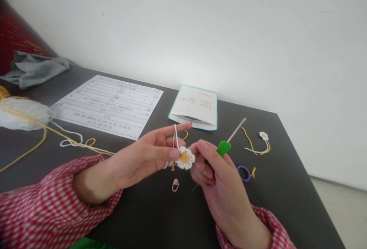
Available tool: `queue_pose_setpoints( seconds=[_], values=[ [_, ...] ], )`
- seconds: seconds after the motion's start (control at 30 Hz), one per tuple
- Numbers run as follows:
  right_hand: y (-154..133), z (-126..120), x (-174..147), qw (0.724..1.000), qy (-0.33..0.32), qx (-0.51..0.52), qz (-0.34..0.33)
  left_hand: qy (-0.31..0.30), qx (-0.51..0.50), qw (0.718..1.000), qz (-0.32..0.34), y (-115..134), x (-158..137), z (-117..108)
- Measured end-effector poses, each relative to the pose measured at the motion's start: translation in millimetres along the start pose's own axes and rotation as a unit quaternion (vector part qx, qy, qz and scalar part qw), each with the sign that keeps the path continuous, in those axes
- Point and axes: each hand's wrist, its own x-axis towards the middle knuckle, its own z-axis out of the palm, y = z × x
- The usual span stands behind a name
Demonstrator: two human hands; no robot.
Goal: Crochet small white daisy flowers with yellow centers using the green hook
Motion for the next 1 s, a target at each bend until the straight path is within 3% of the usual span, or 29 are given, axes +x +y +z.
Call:
queue_pose_setpoints(
  seconds=[0.4, 0.6, 1.0],
  values=[
    [-4.0, 0.3, -5.0, 0.974, 0.083, -0.174, -0.117, 0.017, 0.046, 0.995, 0.086, -1.8, -2.2, 4.6],
    [-2.4, -2.5, -6.5, 0.970, 0.061, -0.211, -0.106, 0.045, 0.050, 0.991, 0.116, -1.1, -0.9, 8.6],
    [-6.3, 3.0, -5.3, 0.993, 0.021, -0.114, 0.001, 0.125, 0.087, 0.976, 0.156, -3.8, 0.3, 6.2]
  ],
)
